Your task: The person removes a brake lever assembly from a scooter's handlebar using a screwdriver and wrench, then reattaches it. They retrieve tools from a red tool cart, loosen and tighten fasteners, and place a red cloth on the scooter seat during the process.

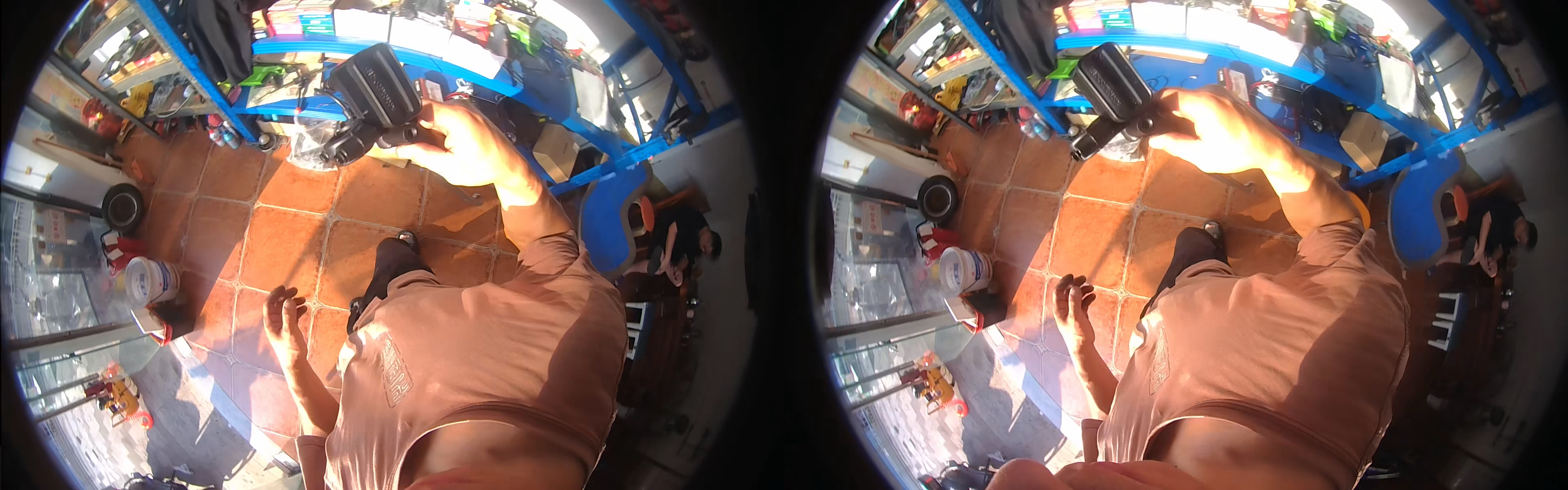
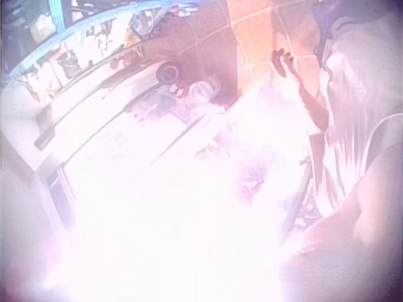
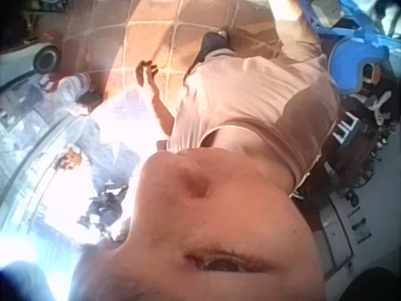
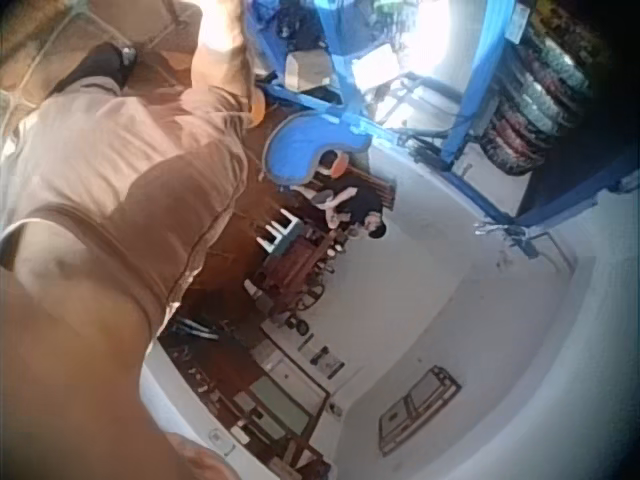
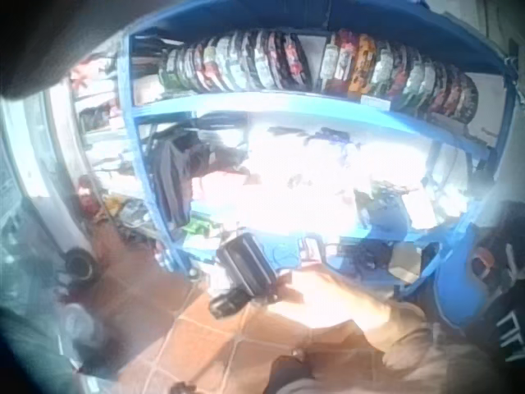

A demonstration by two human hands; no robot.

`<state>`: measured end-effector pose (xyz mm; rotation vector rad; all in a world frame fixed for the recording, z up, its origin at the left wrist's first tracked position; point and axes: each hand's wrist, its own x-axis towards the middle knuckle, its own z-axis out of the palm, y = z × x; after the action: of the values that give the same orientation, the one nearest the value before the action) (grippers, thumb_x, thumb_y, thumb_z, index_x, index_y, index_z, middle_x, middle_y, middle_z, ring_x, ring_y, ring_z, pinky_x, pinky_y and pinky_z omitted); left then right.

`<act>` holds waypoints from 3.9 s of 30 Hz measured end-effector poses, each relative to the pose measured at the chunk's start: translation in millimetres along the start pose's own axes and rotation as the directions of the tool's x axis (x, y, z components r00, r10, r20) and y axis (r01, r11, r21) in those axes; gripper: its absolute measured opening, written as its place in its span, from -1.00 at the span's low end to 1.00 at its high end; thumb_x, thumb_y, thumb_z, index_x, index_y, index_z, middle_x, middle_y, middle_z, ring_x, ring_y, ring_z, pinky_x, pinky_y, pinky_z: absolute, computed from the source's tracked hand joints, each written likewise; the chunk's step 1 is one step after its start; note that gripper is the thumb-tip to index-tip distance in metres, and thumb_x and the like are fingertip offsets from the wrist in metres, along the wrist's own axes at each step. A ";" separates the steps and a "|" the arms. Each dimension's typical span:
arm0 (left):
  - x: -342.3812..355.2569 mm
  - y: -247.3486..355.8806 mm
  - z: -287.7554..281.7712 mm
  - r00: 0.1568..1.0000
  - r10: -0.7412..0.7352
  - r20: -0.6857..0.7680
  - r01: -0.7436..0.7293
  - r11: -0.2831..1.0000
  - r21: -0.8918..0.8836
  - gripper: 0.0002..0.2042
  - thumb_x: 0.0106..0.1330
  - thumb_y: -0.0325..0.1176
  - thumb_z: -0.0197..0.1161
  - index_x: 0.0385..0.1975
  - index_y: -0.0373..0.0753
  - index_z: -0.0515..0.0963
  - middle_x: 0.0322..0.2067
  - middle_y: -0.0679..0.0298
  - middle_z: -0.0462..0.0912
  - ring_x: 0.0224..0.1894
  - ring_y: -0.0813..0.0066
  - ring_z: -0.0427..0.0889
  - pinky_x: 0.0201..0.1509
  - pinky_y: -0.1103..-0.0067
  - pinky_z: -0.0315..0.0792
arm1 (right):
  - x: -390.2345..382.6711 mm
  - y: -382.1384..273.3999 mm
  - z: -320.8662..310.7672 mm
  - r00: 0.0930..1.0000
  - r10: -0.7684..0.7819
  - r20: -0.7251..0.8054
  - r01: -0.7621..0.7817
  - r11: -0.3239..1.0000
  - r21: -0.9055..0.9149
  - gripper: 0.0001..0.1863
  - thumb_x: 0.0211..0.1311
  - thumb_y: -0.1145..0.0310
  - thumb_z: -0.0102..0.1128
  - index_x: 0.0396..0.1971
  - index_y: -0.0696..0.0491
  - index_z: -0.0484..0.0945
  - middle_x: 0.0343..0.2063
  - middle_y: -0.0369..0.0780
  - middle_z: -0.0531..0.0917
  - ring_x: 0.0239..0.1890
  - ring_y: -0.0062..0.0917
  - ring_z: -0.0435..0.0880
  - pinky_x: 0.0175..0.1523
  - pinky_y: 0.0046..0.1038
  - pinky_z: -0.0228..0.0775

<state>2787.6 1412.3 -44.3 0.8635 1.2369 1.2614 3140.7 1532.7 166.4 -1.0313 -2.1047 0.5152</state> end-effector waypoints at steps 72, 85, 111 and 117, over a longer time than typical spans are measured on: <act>-821.2 18.4 -1747.1 -0.501 -0.404 -0.765 -0.865 0.201 0.460 -0.52 0.11 -0.03 0.39 -0.15 -0.26 0.47 -0.35 0.25 0.61 -0.41 0.47 0.62 -0.53 0.66 0.49 | -151.8 -1593.7 1813.7 -0.664 -0.741 0.099 -0.173 0.281 0.944 -0.71 0.05 0.28 0.34 -0.32 0.16 0.55 -0.55 -0.14 0.61 -0.49 -0.36 0.65 -0.38 -0.41 0.45; -1039.1 -7.8 -1771.3 -0.756 -0.640 -0.137 -0.485 0.409 0.773 -0.57 0.21 -0.02 0.29 -0.18 -0.28 0.47 -0.46 0.22 0.59 -0.52 0.46 0.60 -0.60 0.70 0.44 | -443.0 -1777.2 1841.6 -0.778 -0.345 -0.526 -0.618 0.264 0.741 -0.74 0.11 0.23 0.24 -0.50 0.14 0.51 -0.60 -0.07 0.55 -0.51 -0.14 0.58 -0.43 -0.29 0.40; -1114.5 -69.6 -1655.4 -0.513 -0.773 0.373 0.395 0.173 0.902 -0.51 0.29 0.01 0.15 0.12 -0.12 0.34 0.31 0.06 0.17 -0.37 0.26 0.63 -0.50 0.60 0.43 | -1028.1 -1636.6 1584.3 -0.549 0.437 -0.712 -0.823 -0.430 0.371 -0.82 0.11 0.35 0.10 -0.27 -0.02 0.58 -0.22 -0.25 0.63 -0.05 -0.27 0.52 0.00 -0.19 0.37; -1143.6 -54.6 -1677.9 -0.208 -0.826 0.524 0.667 0.272 0.694 -0.45 0.21 -0.04 0.28 0.14 -0.11 0.31 0.29 0.04 0.20 -0.37 0.24 0.66 -0.53 0.61 0.48 | -1097.5 -1627.9 1555.5 -0.291 0.721 -0.629 -0.838 -0.509 -0.197 -0.78 0.09 0.31 0.09 -0.24 -0.11 0.60 -0.19 -0.32 0.53 0.05 -0.43 0.42 0.11 -0.31 0.27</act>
<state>1305.6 30.8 -189.3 0.4657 0.6484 -0.4596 1596.8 -377.5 -325.0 -3.2111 -0.3777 0.2398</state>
